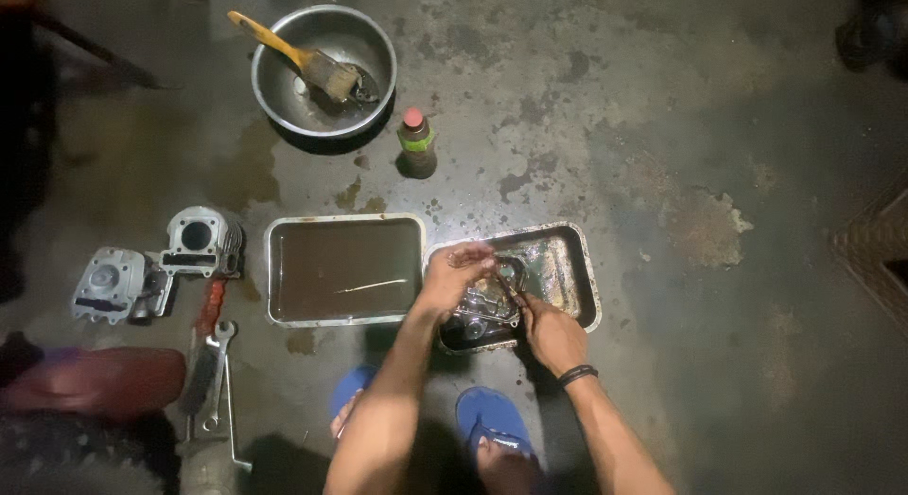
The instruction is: The person scrubs a greasy engine part with a green brush inside a metal tray filled with liquid. The person holds the part with one hand and scrubs it with the other, turning it over to clean different sides. Nearby, a disassembled engine block and a bowl with a brush are visible on the floor.
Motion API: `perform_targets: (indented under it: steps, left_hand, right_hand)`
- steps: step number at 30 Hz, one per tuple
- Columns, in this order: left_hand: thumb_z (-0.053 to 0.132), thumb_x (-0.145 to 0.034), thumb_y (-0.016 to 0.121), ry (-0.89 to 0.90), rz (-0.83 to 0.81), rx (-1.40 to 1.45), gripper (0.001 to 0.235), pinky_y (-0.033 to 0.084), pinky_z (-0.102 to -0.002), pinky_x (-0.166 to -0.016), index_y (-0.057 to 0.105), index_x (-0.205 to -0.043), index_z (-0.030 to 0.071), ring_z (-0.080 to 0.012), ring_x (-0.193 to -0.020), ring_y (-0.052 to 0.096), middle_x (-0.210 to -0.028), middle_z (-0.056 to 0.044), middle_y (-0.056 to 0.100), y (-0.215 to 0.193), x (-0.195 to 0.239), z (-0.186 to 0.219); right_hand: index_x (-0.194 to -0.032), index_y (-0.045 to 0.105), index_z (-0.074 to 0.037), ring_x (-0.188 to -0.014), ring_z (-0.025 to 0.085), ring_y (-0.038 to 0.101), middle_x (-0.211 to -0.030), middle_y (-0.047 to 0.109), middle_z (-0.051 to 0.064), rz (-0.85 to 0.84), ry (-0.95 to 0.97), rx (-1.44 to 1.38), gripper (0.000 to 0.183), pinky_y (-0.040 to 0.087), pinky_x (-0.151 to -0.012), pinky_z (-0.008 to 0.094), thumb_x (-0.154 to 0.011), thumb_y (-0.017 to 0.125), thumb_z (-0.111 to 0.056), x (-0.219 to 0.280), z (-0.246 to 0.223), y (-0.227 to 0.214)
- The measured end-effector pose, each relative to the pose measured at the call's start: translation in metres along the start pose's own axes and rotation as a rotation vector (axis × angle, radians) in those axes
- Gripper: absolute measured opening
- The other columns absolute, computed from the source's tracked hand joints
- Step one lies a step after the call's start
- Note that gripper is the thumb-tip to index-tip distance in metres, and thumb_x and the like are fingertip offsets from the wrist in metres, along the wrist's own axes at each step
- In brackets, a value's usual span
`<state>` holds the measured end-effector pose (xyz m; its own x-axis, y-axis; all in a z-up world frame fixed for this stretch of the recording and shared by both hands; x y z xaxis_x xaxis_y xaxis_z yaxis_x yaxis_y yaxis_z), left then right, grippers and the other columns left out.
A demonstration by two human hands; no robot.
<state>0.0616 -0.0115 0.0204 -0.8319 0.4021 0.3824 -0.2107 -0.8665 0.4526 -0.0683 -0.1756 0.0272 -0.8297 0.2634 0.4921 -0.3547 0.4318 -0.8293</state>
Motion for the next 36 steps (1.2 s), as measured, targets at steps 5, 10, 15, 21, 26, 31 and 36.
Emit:
perform_targets:
  steps: [5, 10, 15, 21, 26, 31, 36]
  left_hand:
    - [0.003, -0.089, 0.078, -0.002, 0.019, -0.038, 0.019, 0.057, -0.024, -0.067, 0.075, -0.107, 0.002, -0.0153, -0.080, 0.069, -0.094, -0.010, 0.076, 0.009, 0.011, 0.018]
    - [0.006, -0.092, 0.077, 0.023, 0.018, -0.071, 0.022, 0.060, -0.031, -0.072, 0.074, -0.112, -0.001, -0.0200, -0.083, 0.071, -0.094, -0.013, 0.075, 0.001, 0.002, 0.001]
    - [0.031, -0.094, 0.074, -0.065, 0.172, -0.848, 0.015, 0.059, -0.039, -0.083, 0.080, -0.106, 0.023, -0.0262, -0.096, 0.076, -0.095, -0.005, 0.079, -0.027, 0.002, 0.001]
    - [0.031, -0.094, 0.067, -0.403, 0.344, -1.063, 0.019, 0.056, -0.044, -0.099, 0.076, -0.110, 0.028, -0.0269, -0.114, 0.071, -0.111, 0.003, 0.079, -0.048, 0.010, -0.013]
    - [0.029, -0.099, 0.064, -0.525, 0.390, -1.124, 0.024, 0.059, -0.042, -0.092, 0.073, -0.121, 0.032, -0.0247, -0.112, 0.073, -0.114, 0.001, 0.077, -0.060, 0.003, -0.031]
    - [0.023, -0.093, 0.069, -0.697, 0.377, -1.253, 0.028, 0.061, -0.041, -0.093, 0.076, -0.118, 0.035, -0.0245, -0.109, 0.074, -0.117, 0.002, 0.077, -0.073, -0.009, -0.070]
    - [0.026, -0.096, 0.069, -0.733, 0.401, -1.374, 0.020, 0.059, -0.043, -0.090, 0.080, -0.110, 0.018, -0.0263, -0.105, 0.076, -0.106, -0.006, 0.080, -0.031, -0.004, -0.010]
  right_hand:
    - [-0.141, 0.062, -0.026, -0.116, 0.034, 0.071, -0.130, 0.072, 0.008, 0.001, 0.022, 0.016, 0.043, 0.058, -0.094, 0.049, -0.105, 0.043, -0.039, -0.005, 0.009, 0.010]
    - [-0.141, 0.062, -0.027, -0.114, 0.032, 0.072, -0.128, 0.073, 0.007, 0.005, 0.025, 0.033, 0.043, 0.059, -0.094, 0.048, -0.105, 0.042, -0.039, 0.000, 0.006, 0.002]
    - [-0.136, 0.067, -0.028, -0.111, 0.031, 0.073, -0.123, 0.075, 0.005, 0.024, 0.028, 0.024, 0.040, 0.060, -0.090, 0.046, -0.105, 0.043, -0.038, -0.003, 0.005, 0.004]
    - [-0.118, 0.076, -0.026, -0.096, 0.032, 0.077, -0.105, 0.079, 0.006, -0.032, -0.062, 0.112, 0.033, 0.062, -0.081, 0.043, -0.101, 0.050, -0.038, 0.013, -0.010, -0.029]
    - [-0.118, 0.074, -0.023, -0.091, 0.034, 0.077, -0.097, 0.078, 0.011, -0.030, -0.090, 0.262, 0.032, 0.062, -0.077, 0.047, -0.100, 0.052, -0.036, 0.008, -0.006, -0.028]
    - [-0.121, 0.072, -0.039, -0.095, 0.034, 0.075, -0.099, 0.075, 0.009, -0.049, -0.086, 0.288, 0.031, 0.062, -0.083, 0.050, -0.099, 0.050, -0.039, -0.010, 0.022, -0.009]
    - [-0.130, 0.070, -0.028, -0.102, 0.028, 0.076, -0.108, 0.077, 0.008, 0.010, -0.009, 0.129, 0.032, 0.061, -0.086, 0.041, -0.104, 0.052, -0.034, 0.011, 0.002, -0.043]
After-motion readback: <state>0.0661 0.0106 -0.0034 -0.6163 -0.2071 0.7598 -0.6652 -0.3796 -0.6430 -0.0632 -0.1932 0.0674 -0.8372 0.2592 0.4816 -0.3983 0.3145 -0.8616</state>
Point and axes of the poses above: each hand's wrist, its own x-axis away from the middle knuckle, its own y-axis out of the palm, z = x × y, the point moved 2 cm from there along -x, towards the middle knuckle
